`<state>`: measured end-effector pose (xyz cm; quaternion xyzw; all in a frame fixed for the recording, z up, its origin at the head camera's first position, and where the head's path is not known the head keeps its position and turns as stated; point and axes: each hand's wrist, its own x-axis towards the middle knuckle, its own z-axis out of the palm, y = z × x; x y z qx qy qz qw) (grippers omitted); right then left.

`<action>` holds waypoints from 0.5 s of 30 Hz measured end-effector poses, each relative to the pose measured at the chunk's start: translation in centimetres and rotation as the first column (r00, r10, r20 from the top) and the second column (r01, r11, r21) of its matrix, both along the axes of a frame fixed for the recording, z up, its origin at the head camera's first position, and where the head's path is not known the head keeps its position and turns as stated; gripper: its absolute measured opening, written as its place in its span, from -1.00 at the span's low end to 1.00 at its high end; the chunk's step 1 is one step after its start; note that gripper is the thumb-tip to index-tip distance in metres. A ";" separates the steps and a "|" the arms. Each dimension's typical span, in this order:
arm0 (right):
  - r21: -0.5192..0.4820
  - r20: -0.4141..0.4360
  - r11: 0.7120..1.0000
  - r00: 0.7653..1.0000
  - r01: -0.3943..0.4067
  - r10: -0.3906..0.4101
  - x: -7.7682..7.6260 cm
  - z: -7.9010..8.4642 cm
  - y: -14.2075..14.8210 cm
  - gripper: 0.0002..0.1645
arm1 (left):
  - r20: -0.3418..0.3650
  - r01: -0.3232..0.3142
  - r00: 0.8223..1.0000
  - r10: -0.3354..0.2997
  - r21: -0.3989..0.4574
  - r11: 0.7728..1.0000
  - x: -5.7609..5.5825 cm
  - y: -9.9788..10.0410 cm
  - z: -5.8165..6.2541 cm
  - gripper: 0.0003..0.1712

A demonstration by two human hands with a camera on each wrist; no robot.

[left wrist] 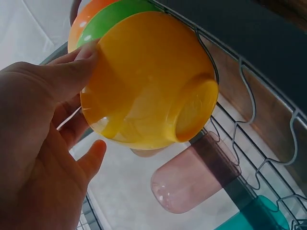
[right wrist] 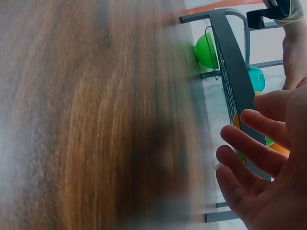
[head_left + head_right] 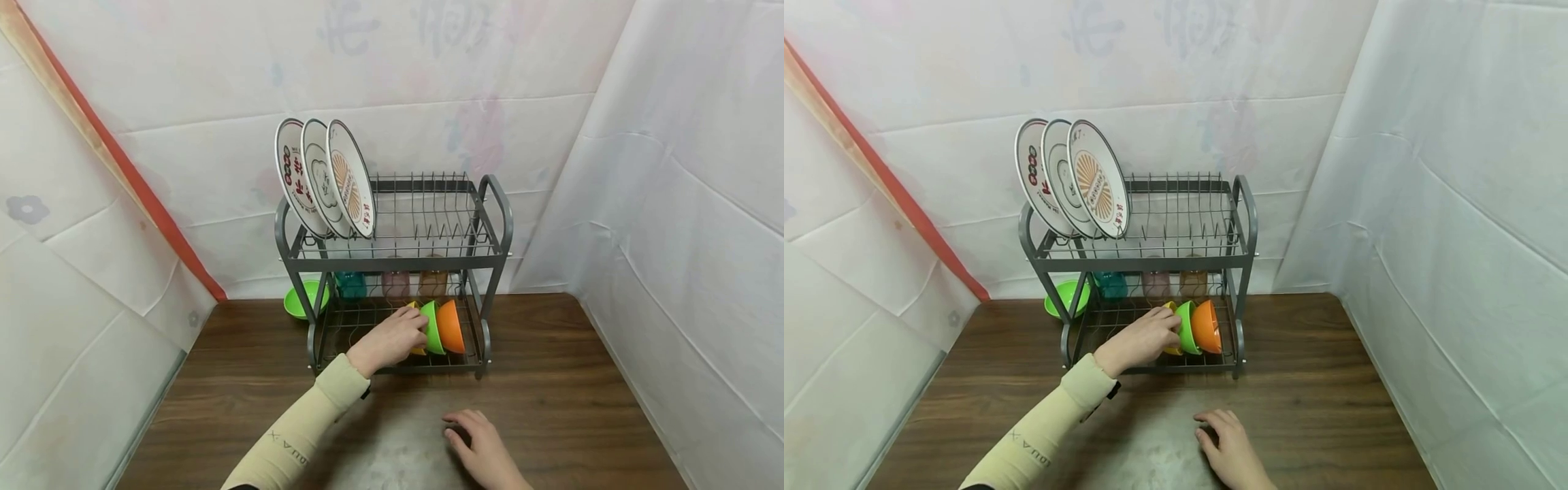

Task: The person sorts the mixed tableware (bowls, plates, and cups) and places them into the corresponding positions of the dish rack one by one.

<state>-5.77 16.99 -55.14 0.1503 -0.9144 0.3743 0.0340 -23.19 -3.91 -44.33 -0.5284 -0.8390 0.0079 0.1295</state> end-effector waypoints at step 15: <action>0.013 -0.032 0.996 0.996 0.087 -0.086 -0.2 0.5 0.8 -0.81 | 0.111 0.018 0.993 -0.033 0.137 0.990 1.4 -0.7 0.2 -0.88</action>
